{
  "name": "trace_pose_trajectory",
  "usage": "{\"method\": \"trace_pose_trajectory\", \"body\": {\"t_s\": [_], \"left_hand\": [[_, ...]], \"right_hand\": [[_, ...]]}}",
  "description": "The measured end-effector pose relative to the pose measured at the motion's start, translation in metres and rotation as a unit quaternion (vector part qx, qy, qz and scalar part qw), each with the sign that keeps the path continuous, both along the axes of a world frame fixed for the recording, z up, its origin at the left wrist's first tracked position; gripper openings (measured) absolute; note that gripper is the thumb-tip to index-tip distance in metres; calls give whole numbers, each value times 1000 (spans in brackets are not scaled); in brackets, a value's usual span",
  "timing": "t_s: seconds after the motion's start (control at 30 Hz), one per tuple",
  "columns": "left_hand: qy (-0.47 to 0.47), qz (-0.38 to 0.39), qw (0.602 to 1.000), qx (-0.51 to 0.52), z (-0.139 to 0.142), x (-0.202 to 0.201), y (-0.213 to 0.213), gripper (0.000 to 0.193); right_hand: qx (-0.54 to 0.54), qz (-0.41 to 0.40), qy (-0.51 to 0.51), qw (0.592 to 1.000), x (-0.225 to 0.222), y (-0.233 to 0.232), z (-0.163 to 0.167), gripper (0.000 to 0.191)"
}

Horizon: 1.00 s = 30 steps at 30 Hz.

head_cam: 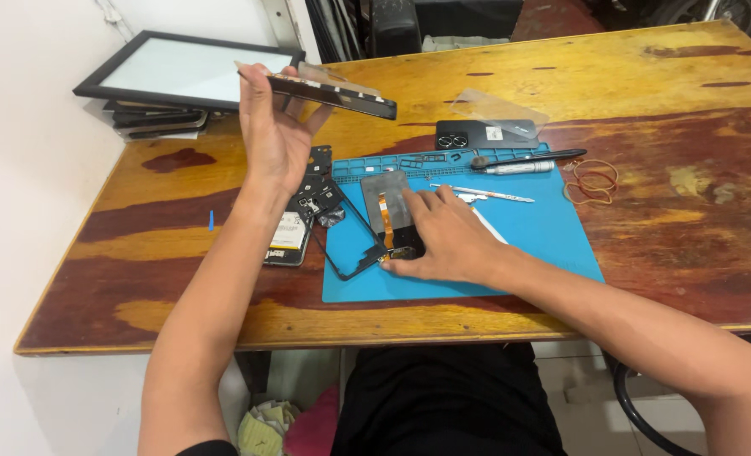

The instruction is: The person works on a disassembled smartphone at a repair bench, handling the exposed internals and removing the old battery from the phone body. They press and peel the battery out, set it on the mat, then fit a new battery into the phone and press it into place.

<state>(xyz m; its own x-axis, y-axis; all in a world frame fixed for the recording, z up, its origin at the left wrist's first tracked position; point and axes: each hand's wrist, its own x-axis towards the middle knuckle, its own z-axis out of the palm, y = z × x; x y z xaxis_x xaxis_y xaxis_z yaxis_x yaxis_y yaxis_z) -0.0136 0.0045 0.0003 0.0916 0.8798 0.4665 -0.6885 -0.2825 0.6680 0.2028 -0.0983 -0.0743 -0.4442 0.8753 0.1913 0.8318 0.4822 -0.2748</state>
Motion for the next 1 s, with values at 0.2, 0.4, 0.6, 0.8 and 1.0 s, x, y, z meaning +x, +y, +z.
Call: {"method": "trace_pose_trajectory", "body": {"t_s": [0.2,0.4,0.6,0.8,1.0], "left_hand": [[25,-9,1000,13,2,6,-4,47],[13,-1,1000,16,6,3,-4,46],[7,-3,1000,26,7,4,-3,47],[5,-5,1000,29,8,4,-3,45],[-3,4,1000,30,8,2,-3,45]], "right_hand": [[-34,18,79,996,9,10,-2,97],[-60,-31,29,997,18,42,28,58],[-93,-139,-151,974,-41,52,63,80],[-110,-177,-145,967,-59,50,74,79],[-195,-179,-72,962,-55,55,81,73]]}}
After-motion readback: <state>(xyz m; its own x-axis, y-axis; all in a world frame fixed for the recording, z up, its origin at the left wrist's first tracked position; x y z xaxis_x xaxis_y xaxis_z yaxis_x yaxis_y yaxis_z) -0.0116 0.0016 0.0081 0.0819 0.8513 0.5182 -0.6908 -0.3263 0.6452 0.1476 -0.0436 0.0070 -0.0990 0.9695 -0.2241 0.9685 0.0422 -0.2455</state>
